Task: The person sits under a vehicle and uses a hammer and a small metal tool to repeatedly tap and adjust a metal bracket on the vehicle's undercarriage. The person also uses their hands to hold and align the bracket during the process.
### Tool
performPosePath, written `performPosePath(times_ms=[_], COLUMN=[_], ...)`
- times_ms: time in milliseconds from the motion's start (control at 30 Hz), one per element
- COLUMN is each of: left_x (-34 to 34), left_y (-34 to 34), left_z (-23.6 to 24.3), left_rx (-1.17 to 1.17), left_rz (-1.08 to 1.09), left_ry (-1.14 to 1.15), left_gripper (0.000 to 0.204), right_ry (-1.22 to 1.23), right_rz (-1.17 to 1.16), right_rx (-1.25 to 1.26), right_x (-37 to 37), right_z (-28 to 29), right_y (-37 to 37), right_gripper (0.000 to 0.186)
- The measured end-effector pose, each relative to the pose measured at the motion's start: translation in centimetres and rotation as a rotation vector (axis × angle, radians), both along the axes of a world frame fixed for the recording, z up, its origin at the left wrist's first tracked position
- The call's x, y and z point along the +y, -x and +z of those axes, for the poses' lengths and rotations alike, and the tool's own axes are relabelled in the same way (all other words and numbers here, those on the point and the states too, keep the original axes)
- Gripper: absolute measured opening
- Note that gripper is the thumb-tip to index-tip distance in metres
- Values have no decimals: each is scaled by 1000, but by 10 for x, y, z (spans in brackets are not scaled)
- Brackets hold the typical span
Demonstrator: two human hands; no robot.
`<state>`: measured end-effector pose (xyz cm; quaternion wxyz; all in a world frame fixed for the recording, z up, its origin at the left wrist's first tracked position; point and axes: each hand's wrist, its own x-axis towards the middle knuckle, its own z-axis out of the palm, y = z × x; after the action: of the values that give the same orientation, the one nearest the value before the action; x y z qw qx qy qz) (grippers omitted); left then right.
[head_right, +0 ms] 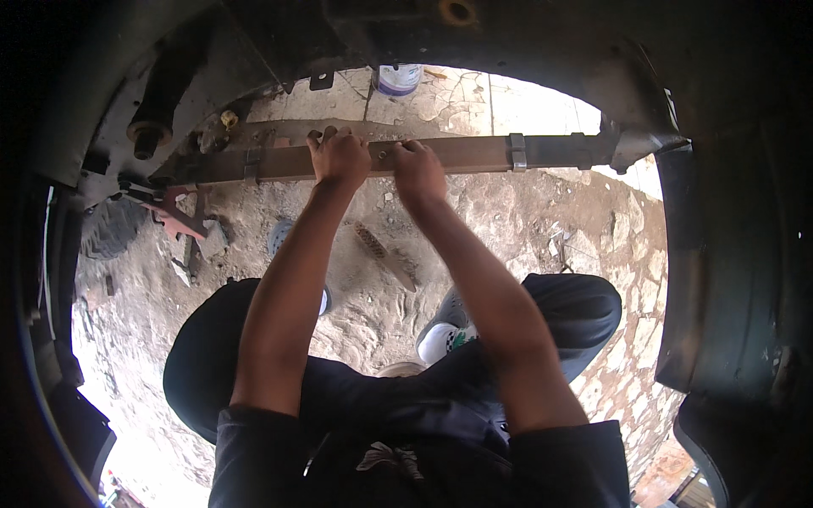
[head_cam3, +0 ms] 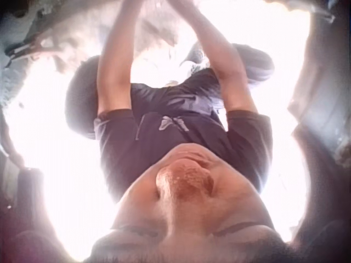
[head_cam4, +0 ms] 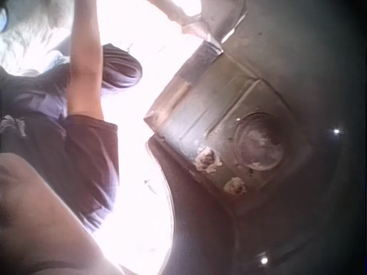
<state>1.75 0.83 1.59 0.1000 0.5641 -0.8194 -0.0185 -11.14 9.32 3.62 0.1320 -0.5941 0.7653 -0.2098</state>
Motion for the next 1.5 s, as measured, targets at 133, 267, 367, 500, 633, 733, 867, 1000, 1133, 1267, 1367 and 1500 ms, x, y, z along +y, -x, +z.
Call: performPosePath(times_ms=[133,267,367,500,633,733,867,1000,1133,1267,1367,1500], left_x=[5,9,10,8,9,8,3,7,7,12,12,9], left_y=[-4,-4,12,-9,4,2,-1,7,0,7,0,-1], left_z=[14,6,21,14,19,21,22,22,28,18,20,19], left_rx=[69,110,28,-27,-3,-6,32,3,-21,17,2,3], left_rz=[8,2,10,45,30,41,50,57,60,56,48,54], left_ry=[-61,-9,-126,-44,-125,-111,-119,-128,-182,-133,-94,-97], left_gripper=[43,53,50,51,51,50,54,49,50,52,50,51], right_ry=[143,186,185,236,31,114,164,-112,136,112,80,21], right_rz=[68,20,82,179,107,114,97,102,116,98,98,156], right_rx=[214,-14,73,187,175,183,268,153,209,225,273,269], right_x=[25,13,-10,20,-8,-7,13,-8,25,11,16,24], right_z=[-12,-13,-28,-9,0,-3,-15,13,-24,-25,-22,-9], right_y=[65,27,19,38,42,41,31,30,20,31,18,23], right_gripper=[34,31,27,33,34,36,36,39,32,29,33,44])
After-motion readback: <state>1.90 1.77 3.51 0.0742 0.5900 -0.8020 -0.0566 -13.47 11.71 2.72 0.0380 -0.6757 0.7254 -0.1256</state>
